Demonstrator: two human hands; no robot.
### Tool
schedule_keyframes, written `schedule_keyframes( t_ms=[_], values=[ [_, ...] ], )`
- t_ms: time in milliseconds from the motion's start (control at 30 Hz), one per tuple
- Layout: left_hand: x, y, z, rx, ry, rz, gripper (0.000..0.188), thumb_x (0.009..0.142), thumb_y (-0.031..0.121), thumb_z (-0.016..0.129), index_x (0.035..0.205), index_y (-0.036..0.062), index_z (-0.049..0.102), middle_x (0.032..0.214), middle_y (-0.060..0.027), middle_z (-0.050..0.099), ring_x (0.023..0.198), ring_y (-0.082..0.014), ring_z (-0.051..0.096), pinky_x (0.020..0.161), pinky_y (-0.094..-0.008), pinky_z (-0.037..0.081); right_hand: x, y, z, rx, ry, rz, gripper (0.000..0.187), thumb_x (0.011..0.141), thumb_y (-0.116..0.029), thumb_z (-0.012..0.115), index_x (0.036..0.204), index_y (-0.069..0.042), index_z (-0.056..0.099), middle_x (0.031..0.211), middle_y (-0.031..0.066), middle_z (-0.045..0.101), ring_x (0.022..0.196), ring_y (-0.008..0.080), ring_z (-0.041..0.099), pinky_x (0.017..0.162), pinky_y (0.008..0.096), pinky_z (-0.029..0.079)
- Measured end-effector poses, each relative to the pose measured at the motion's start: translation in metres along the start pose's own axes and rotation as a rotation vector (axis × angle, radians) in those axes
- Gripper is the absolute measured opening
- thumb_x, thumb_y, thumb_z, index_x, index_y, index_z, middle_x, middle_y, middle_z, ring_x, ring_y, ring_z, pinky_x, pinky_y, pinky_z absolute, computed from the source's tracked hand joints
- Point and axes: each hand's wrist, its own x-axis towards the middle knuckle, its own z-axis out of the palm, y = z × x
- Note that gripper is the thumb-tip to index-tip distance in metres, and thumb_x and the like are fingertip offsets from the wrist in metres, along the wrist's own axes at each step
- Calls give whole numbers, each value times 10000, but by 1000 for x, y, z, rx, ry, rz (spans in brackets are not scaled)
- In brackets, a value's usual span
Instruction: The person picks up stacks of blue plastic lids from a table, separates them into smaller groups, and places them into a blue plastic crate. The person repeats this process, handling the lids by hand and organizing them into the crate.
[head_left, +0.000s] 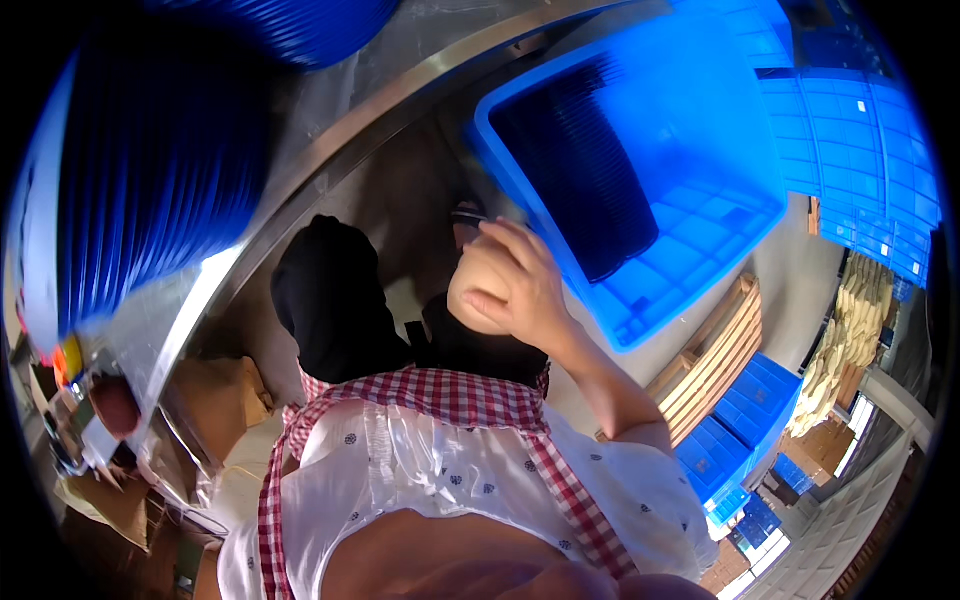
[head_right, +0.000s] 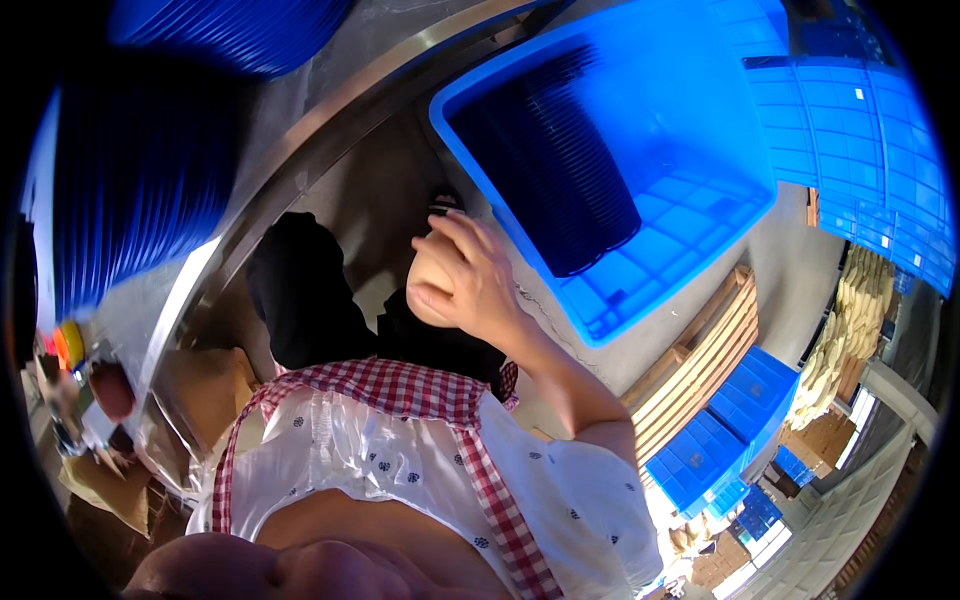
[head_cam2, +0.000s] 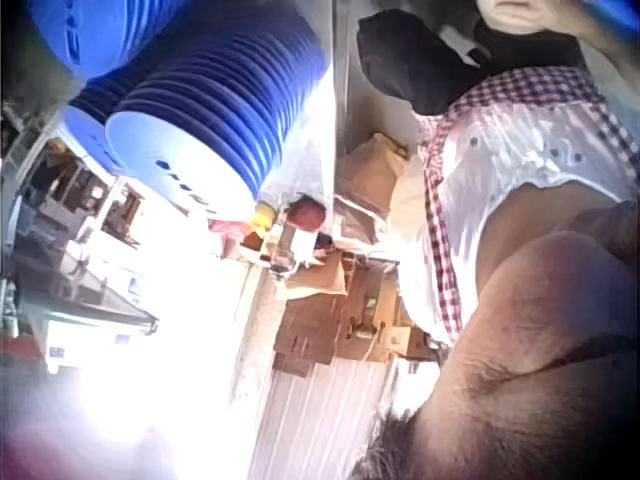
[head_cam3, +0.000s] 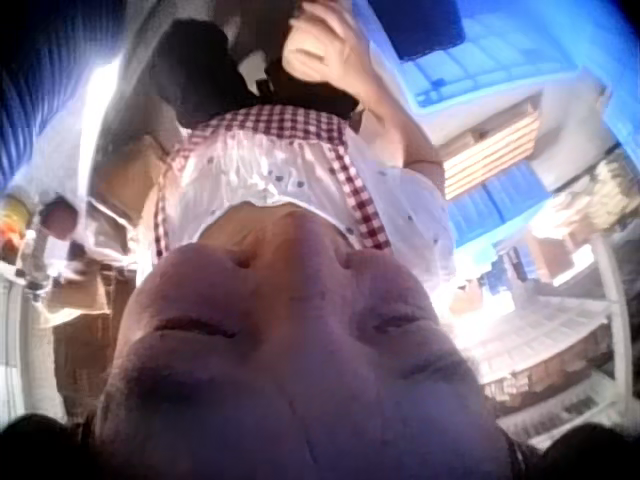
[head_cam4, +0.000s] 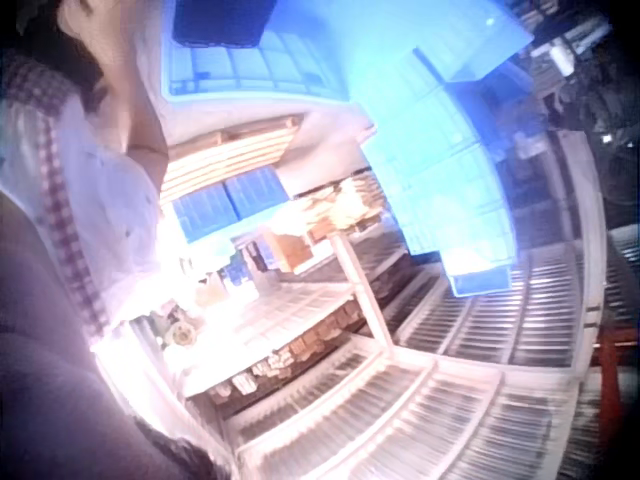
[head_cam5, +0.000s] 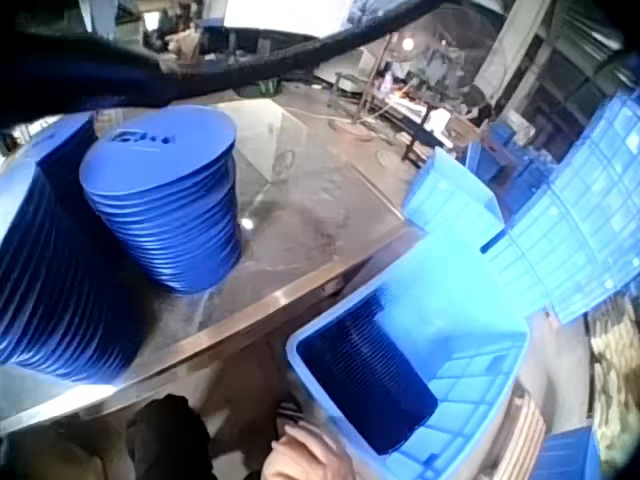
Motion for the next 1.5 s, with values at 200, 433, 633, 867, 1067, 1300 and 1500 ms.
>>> schedule_keyframes(
  t_ms=[200,433,633,867,1067,1300,1500],
  values=[
    [8,41,1,-64,-33,-17,361,977,249,509,1224,-5,579,1055,-136,641,951,-211,618,810,-311,498,25,20,0,195,-74,-4,334,667,-208,768,967,-79,698,1143,71,629,1085,307,594,866,428,492],
    [28,54,-2,-85,-47,14,381,971,274,516,1234,4,571,1042,-135,640,926,-209,620,783,-312,501,33,19,-9,154,-84,-56,237,722,-186,733,937,-90,703,1076,61,662,1073,303,605,862,413,505],
    [37,47,-5,-75,-56,35,398,967,295,523,1242,11,565,1030,-134,638,905,-208,621,759,-313,503,36,6,-1,21,-68,-65,169,740,-184,712,895,-121,694,1029,48,648,1030,286,603,866,425,490],
    [38,52,-3,-61,-65,13,420,961,321,530,1252,19,558,1017,-133,636,880,-206,622,732,-314,506,54,5,7,27,-306,-291,174,711,-217,732,873,-164,698,957,-9,670,963,225,637,832,361,483],
    [50,77,-9,-40,-33,109,439,957,342,536,1260,26,552,1005,-132,635,859,-204,624,708,-315,509,77,17,6,3,-375,-126,148,803,-219,666,883,-100,701,935,44,687,949,262,635,822,396,500],
    [92,127,-18,-27,55,340,461,951,368,544,1270,34,545,991,-130,633,834,-202,625,681,-316,512,49,29,13,-111,87,-137,215,804,-272,683,934,-103,708,1094,61,659,1051,270,588,897,406,460],
    [93,154,-45,-85,283,550,439,952,379,545,1247,54,548,900,-78,622,692,-189,606,604,-330,506,-51,6,5,-236,187,-75,603,783,-241,748,1321,-75,533,1476,251,315,1331,453,334,1087,505,314]
  ],
)
